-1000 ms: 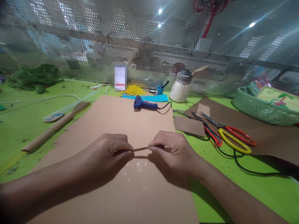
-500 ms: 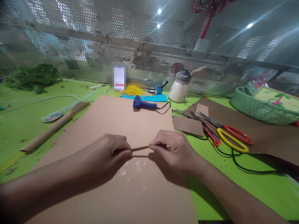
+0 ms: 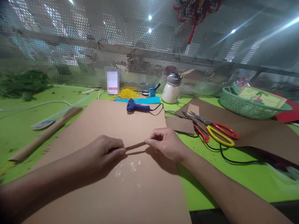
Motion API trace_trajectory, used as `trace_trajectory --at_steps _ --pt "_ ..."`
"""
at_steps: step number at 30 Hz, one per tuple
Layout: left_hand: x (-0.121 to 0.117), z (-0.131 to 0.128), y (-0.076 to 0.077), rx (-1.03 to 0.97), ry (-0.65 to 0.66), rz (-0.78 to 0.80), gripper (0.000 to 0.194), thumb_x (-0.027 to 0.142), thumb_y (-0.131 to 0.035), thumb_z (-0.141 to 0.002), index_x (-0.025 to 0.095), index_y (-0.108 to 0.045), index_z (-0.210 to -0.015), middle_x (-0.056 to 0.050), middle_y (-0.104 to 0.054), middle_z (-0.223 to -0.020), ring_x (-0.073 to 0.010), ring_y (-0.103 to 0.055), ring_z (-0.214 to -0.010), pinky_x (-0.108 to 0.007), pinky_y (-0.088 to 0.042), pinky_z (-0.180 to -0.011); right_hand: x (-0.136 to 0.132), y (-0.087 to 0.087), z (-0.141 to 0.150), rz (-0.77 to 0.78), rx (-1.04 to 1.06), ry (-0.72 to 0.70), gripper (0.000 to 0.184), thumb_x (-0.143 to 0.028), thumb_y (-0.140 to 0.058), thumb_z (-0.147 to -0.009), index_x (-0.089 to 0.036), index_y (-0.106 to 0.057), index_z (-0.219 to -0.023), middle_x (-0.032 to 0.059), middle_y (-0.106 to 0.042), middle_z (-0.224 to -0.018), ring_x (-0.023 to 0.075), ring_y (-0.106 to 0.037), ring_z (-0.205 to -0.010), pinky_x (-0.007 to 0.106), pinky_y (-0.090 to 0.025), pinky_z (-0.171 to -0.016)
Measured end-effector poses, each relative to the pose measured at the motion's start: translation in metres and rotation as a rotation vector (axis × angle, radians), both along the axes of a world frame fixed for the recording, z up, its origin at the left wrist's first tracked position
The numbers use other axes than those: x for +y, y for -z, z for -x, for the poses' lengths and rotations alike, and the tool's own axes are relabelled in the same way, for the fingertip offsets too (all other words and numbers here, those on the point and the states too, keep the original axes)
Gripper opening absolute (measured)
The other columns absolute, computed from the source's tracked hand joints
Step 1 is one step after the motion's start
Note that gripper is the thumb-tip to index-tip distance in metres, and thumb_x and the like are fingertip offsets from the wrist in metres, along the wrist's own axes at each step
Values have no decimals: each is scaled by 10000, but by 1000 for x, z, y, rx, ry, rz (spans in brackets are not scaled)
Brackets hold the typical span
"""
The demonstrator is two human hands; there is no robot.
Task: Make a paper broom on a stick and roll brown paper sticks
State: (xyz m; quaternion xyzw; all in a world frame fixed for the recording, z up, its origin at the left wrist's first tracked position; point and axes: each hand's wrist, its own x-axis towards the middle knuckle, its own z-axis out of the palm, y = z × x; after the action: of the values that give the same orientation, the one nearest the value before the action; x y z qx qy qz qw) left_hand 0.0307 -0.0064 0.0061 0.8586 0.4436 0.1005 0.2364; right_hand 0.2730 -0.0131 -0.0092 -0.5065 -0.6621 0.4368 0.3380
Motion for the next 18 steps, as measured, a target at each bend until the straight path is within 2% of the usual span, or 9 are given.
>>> trace_trajectory --at_steps 2,6,10,13,18 --pt "-1 -2 -4 -14 36 -79 312 248 -454 -902 194 -538 -607 27 -531 -565 -110 -433 -510 -270 -267 -494 1 0 2 21 40 3 259 -370 -665 -781 -154 -592 -658 -32 -514 -505 97 -438 -472 237 -309 -471" --pt "-2 -6 -6 -53 110 -258 288 191 -463 -885 192 -599 -630 -14 -577 -698 -144 -517 -684 -274 -348 -611 -1 -1 9 -75 10 22 228 -349 -651 -777 -147 -615 -678 -27 -507 -552 103 -425 -513 243 -314 -490" --pt "4 -10 -3 -46 174 -238 250 209 -480 -881 190 -662 -711 -35 -602 -745 -155 -546 -703 -272 -372 -622 -7 -3 14 -162 -21 28 203 -325 -629 -786 -142 -637 -696 -14 -523 -586 111 -425 -545 247 -321 -502" --pt "7 -13 -1 -35 157 -271 244 206 -461 -896 181 -657 -754 -39 -618 -759 -161 -560 -717 -275 -385 -639 -9 -3 16 -221 -29 26 177 -290 -617 -794 -147 -632 -691 -18 -521 -586 110 -423 -555 243 -329 -513" --pt "8 -13 2 -33 202 -335 247 191 -455 -895 183 -608 -702 -30 -597 -727 -156 -528 -699 -274 -366 -630 -8 -4 16 -236 -41 -3 153 -246 -608 -811 -150 -633 -695 -14 -547 -595 110 -451 -560 236 -352 -521"
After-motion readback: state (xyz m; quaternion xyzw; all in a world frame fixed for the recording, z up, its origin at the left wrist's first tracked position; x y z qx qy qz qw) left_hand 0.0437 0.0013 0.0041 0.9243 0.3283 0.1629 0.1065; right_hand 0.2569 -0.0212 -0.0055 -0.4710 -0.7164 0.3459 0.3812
